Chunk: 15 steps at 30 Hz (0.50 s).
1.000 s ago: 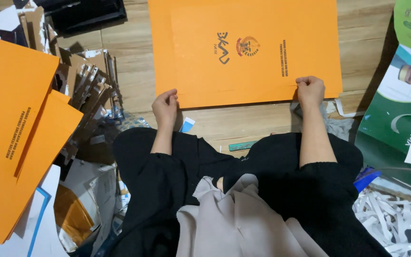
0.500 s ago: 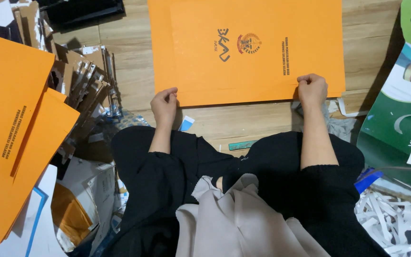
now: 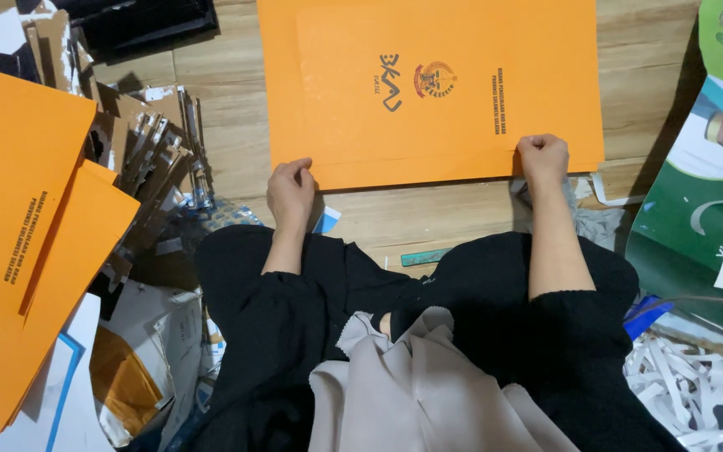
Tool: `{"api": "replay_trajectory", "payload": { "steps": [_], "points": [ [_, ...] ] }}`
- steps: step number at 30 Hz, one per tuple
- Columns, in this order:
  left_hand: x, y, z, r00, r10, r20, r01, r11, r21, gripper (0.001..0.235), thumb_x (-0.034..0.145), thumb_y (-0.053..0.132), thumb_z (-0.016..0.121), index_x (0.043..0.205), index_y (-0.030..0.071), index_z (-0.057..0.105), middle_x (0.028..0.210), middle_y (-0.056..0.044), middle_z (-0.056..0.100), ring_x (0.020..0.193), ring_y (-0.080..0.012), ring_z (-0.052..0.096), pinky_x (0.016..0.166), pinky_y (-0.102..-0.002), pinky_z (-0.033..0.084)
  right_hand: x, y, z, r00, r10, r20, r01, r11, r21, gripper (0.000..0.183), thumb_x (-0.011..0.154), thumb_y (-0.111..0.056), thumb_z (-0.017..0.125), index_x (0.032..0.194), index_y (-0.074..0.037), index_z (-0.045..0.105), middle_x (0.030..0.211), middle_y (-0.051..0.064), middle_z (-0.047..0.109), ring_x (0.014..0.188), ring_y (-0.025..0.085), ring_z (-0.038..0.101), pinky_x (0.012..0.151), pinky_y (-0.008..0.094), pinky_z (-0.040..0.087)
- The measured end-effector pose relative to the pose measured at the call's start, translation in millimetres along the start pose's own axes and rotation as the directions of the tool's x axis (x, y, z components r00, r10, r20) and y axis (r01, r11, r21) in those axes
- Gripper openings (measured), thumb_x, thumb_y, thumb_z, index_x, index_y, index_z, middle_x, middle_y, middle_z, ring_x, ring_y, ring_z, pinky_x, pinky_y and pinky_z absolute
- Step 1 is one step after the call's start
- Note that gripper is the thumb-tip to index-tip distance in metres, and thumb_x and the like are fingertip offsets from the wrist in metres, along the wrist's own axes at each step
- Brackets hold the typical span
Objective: The person sits cross-legged on the floor and folds orange papers in half. They smooth the creases with their hands and stack the folded papers. The person also opens a folded paper to check the inside before folding it again.
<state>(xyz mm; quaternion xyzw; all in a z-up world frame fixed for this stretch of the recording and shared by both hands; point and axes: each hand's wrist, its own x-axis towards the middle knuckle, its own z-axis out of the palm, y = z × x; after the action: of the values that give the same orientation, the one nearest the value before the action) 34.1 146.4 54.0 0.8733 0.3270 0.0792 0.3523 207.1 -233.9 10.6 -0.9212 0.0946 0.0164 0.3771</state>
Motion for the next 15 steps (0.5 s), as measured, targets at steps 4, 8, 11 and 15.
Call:
{"api": "replay_trajectory", "payload": {
  "steps": [4,8,11,15],
  "points": [
    [-1,0,-1,1.0,0.015,0.013,-0.015,1.0,-0.003,0.019,0.083,0.014,0.054,0.096,0.017,0.068,0.083,-0.005,0.06,0.083,-0.0253,0.061,0.072,-0.037,0.05,2,2,2,1.0,-0.01,-0.016,0.01,0.999,-0.03,0.012,0.082,-0.016,0.059,0.079,-0.006,0.064,0.065,0.008,0.057,0.069,0.026,0.059,0.06,0.036,0.043],
    [-1,0,0,1.0,0.012,0.005,-0.013,0.999,0.038,0.018,0.082,0.015,0.055,0.095,0.018,0.067,0.083,-0.004,0.06,0.082,-0.0243,0.061,0.071,-0.038,0.049,17,19,13,0.999,0.003,-0.045,-0.005,0.999,-0.043,0.01,0.08,-0.018,0.062,0.078,-0.009,0.066,0.064,0.007,0.059,0.068,0.027,0.06,0.06,0.036,0.044],
    [-2,0,0,1.0,0.014,0.004,-0.014,0.998,0.063,0.017,0.082,0.017,0.056,0.095,0.019,0.067,0.083,-0.004,0.06,0.083,-0.0245,0.061,0.071,-0.039,0.05,17,21,12,0.999,0.029,-0.031,-0.031,0.999,-0.045,0.007,0.078,-0.019,0.064,0.078,-0.013,0.067,0.064,0.004,0.061,0.069,0.024,0.061,0.062,0.033,0.044],
    [-2,2,-1,1.0,0.008,0.01,-0.009,0.998,0.065,0.018,0.082,0.016,0.055,0.095,0.019,0.067,0.083,-0.003,0.06,0.082,-0.0249,0.061,0.071,-0.039,0.049,13,12,5,0.999,0.036,-0.019,-0.037,0.995,-0.089,0.008,0.075,-0.014,0.066,0.077,-0.02,0.07,0.07,0.003,0.064,0.072,0.025,0.062,0.062,0.03,0.046]
  ]
}}
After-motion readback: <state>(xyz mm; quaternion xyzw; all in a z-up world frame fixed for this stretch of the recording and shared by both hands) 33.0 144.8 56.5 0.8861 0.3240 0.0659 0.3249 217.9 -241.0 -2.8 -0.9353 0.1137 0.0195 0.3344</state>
